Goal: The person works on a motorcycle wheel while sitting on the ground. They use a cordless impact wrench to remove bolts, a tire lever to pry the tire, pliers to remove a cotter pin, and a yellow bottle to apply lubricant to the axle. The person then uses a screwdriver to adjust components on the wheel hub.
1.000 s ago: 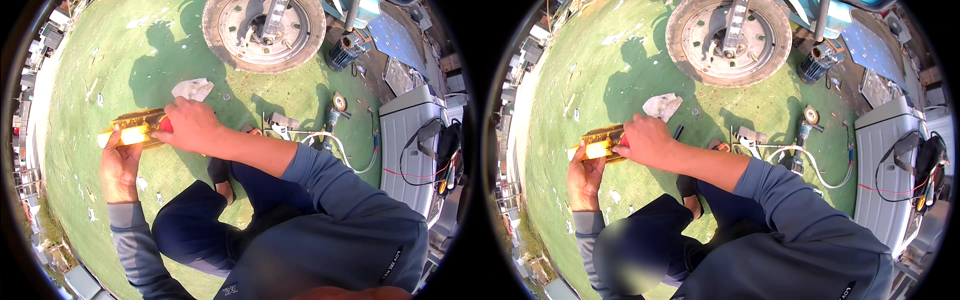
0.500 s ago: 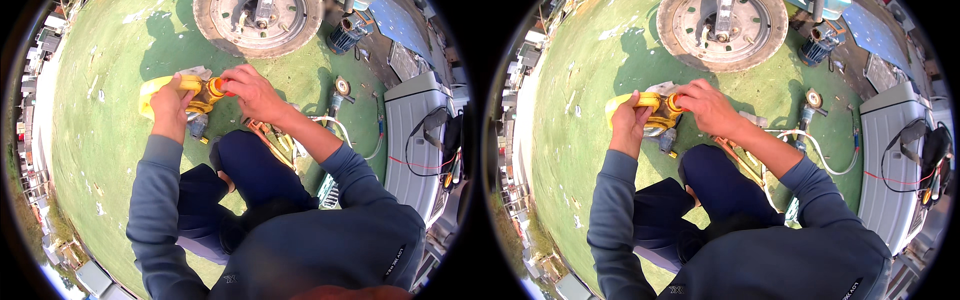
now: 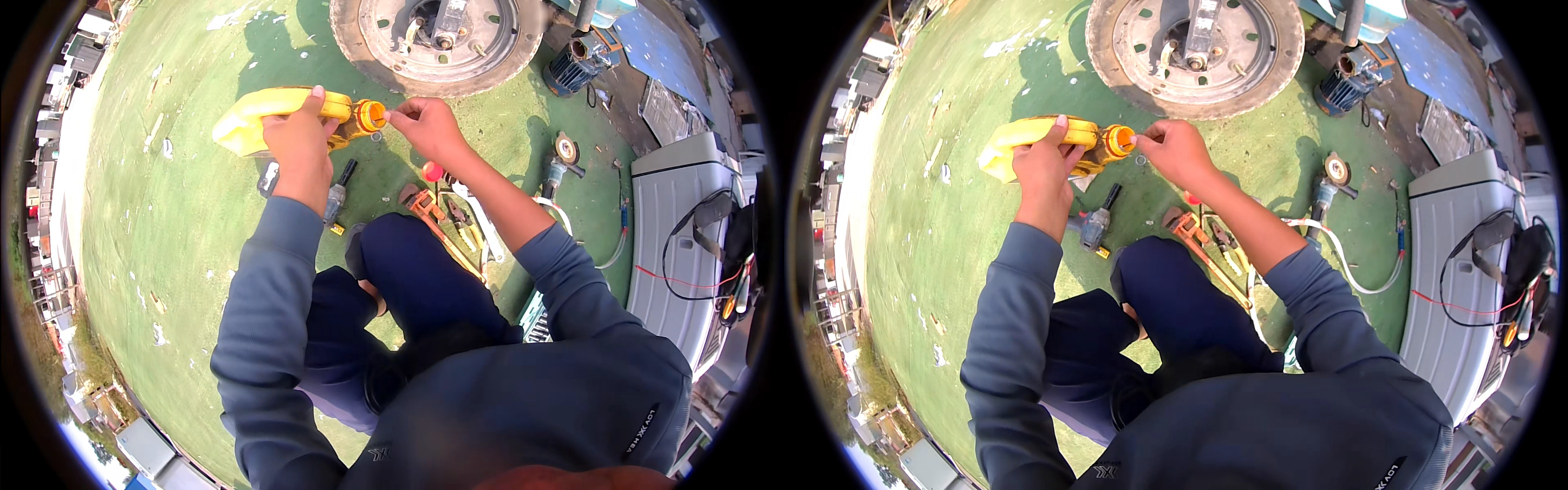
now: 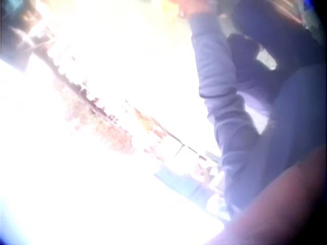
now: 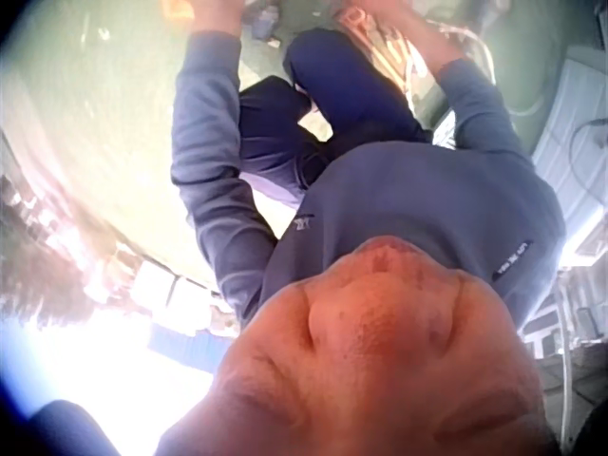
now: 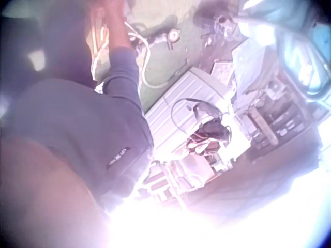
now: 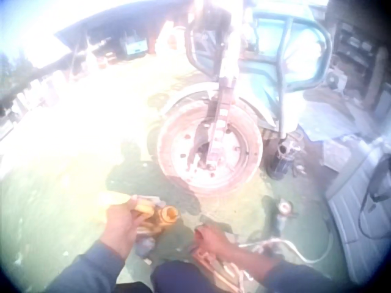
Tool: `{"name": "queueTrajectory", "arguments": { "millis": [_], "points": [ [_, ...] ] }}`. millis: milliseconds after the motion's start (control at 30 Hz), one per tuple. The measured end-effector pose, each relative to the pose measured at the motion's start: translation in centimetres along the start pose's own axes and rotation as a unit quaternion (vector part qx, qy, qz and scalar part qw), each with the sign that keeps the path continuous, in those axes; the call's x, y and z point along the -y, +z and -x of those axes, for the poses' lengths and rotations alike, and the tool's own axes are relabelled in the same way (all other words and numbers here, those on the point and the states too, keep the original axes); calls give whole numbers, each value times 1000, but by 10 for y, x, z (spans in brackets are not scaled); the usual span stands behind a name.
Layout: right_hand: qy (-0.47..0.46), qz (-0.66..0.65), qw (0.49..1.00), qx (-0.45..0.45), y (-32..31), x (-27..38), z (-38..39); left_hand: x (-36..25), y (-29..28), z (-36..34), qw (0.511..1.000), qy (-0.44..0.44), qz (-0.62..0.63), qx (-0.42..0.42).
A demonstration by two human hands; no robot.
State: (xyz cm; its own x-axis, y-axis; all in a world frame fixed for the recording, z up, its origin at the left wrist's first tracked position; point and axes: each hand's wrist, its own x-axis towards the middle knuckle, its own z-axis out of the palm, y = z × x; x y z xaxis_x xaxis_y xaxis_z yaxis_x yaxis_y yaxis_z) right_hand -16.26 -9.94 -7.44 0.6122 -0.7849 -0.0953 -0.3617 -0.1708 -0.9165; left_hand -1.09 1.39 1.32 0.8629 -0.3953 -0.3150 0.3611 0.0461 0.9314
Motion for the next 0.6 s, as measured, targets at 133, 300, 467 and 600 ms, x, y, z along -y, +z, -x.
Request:
{"name": "queueTrajectory", "arguments": {
  "millis": [133,300,467,600],
  "points": [
    [-22,50,998,-43,-10,15,-4,-8,25,8,1000,30,3,5],
    [-86,-214,961,-154,-54,5,-23,-9,60,6,997,67,31,-3],
    [-138,-267,925,-233,-150,30,-31,4,99,-3,988,120,93,12],
    [-143,-224,919,-292,-209,39,-31,6,120,-9,986,124,112,-1]
  ]
}}
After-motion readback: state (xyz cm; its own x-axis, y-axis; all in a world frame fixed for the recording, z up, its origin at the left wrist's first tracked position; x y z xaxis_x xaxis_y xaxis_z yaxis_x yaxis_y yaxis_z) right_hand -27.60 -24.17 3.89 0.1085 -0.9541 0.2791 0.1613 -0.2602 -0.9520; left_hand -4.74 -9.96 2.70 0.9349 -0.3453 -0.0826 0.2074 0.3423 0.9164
